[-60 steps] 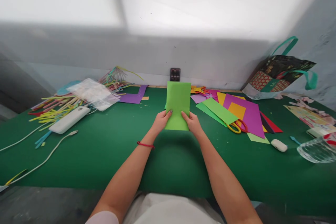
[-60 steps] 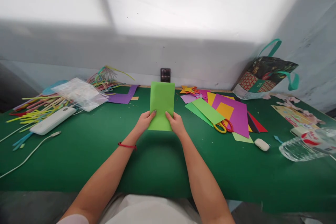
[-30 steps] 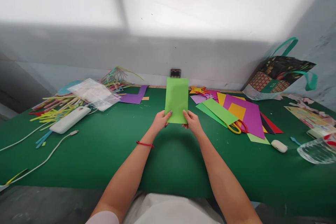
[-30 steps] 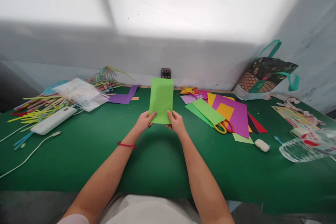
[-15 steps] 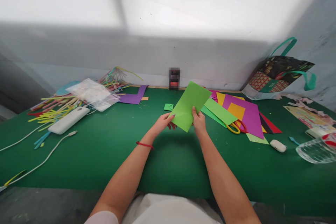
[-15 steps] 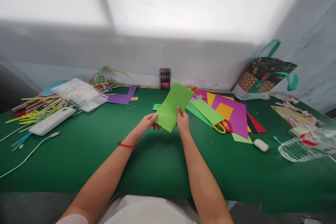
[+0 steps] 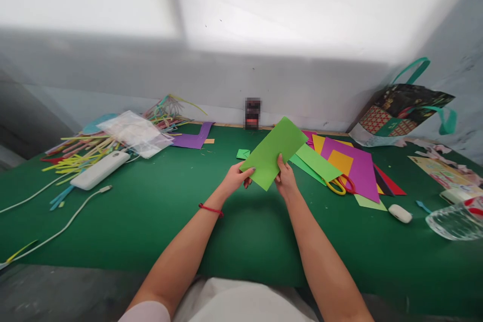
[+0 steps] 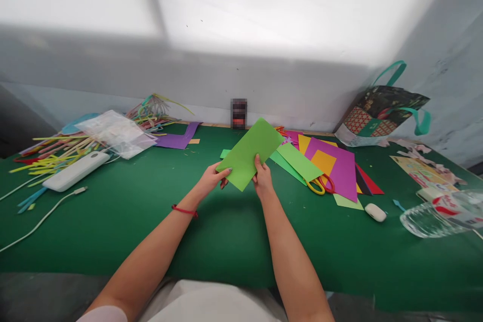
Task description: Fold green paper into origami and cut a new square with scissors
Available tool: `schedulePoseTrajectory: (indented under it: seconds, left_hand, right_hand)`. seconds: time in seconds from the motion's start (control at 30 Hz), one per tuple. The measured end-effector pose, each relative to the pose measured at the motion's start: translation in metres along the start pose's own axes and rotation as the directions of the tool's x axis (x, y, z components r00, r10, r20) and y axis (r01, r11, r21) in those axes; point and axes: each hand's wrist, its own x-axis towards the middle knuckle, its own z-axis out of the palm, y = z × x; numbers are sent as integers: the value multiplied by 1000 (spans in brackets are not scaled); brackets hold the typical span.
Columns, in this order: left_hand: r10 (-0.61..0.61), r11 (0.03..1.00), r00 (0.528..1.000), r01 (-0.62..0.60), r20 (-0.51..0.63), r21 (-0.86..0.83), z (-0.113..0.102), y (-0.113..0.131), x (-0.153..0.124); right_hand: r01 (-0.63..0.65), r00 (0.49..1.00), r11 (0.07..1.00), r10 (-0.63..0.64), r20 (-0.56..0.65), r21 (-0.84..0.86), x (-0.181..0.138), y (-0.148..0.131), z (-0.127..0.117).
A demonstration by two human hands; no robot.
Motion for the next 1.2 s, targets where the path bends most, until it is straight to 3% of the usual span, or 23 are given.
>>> schedulePoseTrajectory:
  seconds: [0.13,0.27,0.4,0.57,0.67,0.77,0.87,0.93,1.0,1.07,1.2]
  left_hand:
    - [6,999,1000,-6,7,-52,1,2,-2]
    - [-57,973,998,58,12,-223,2,4,-4]
    - [-110,940,994,105,4,-325,3,4,-4]
    - [-138,944,989,116,-51,-310,-2,1,1]
    - [-105,976,990,84,-97,-203,-7,1,3]
    - [53,995,986,-39,-161,88,-11,3,2]
    - [337,855,927,-229,-163,465,-15,4,0]
    - [422,728,906,-310,-44,612,-17,5,-1]
    - [381,677,920,-343,89,652,-19,5,-3]
    - [294,687,940,-333,172,646,-19,6,-5]
    - [153,724,960,-269,233,635,-17,6,-8]
  right_hand:
    - [-44,991,998,37,129,51,-2,1,-3]
    - [-72,962,996,55,267,53,-6,1,-5]
    - [-74,964,997,78,252,-23,-10,-5,-2]
    - [-56,982,993,74,175,-106,-13,-12,5]
    - [-52,990,993,64,124,-103,-11,-11,6]
    - [-58,993,996,64,95,-63,-7,-8,5]
    - [-55,993,998,58,102,-29,-4,-6,3]
    - [-53,992,998,56,111,-28,-3,-6,2]
    - [-57,993,998,60,102,-38,-2,-6,1]
    - [-60,995,997,63,77,-48,-1,-6,0]
    - [-54,998,997,56,40,-55,1,-6,-2]
